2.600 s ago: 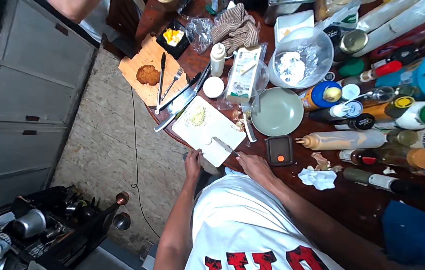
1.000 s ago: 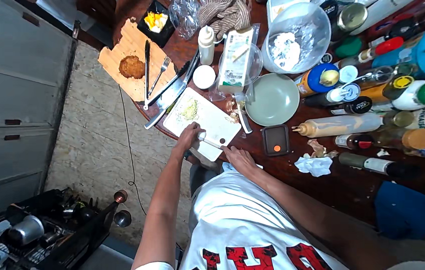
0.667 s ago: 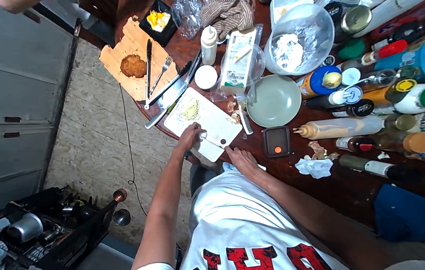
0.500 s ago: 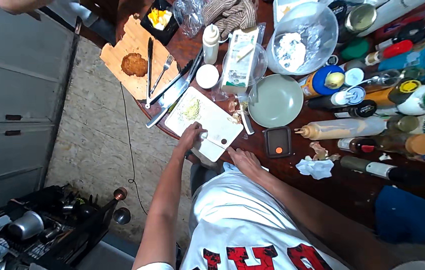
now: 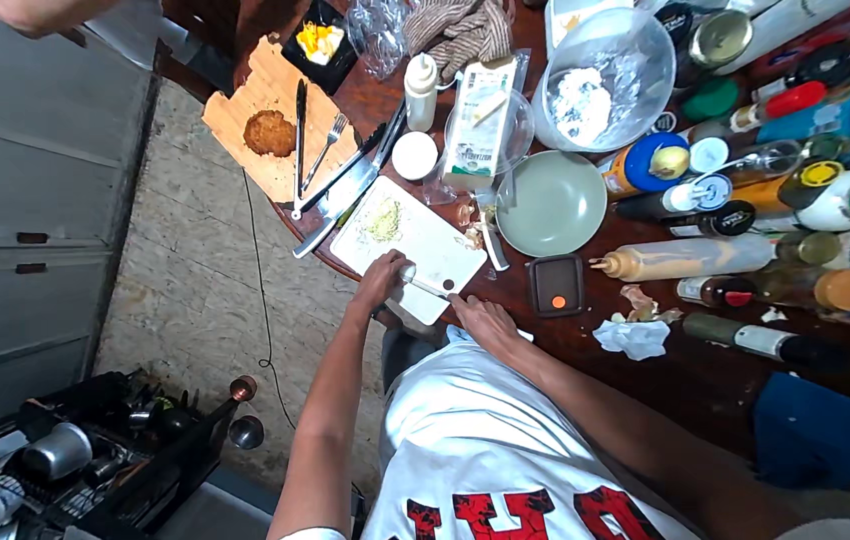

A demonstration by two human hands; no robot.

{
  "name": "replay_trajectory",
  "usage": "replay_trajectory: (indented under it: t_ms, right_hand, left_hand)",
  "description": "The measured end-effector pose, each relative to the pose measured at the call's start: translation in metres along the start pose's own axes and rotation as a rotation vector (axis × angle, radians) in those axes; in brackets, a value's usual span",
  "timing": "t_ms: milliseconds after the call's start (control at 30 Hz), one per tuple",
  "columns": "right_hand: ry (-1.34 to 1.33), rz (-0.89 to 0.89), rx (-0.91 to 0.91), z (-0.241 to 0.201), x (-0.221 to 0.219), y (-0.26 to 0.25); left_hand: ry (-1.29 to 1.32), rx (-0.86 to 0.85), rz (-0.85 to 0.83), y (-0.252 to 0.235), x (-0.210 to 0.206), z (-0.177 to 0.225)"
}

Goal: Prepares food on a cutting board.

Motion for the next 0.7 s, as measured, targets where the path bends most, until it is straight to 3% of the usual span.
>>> replay_trajectory:
  t_ms: [367,700]
  right_hand:
    - [-0.039,-0.064,-0.094,0.0,0.003,0.002]
    - [-0.026,-0.024,-0.044,-0.011,0.003,0.009]
  left_hand:
    - [0.009,-0.016,-0.028,-0.005,0.007,0.0]
    - [0.007,-0.028,-0.044,-0.006,0.008,-0.002]
Point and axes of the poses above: each hand's wrist, its own y-axis away from the middle knuckle, its own x-axis out of the back of the hand, z = x × y, the point moved 2 cm from there along -y, towards the middle knuckle, and after that the axes turned 15 degrees about -y, right-handed, at the moved point
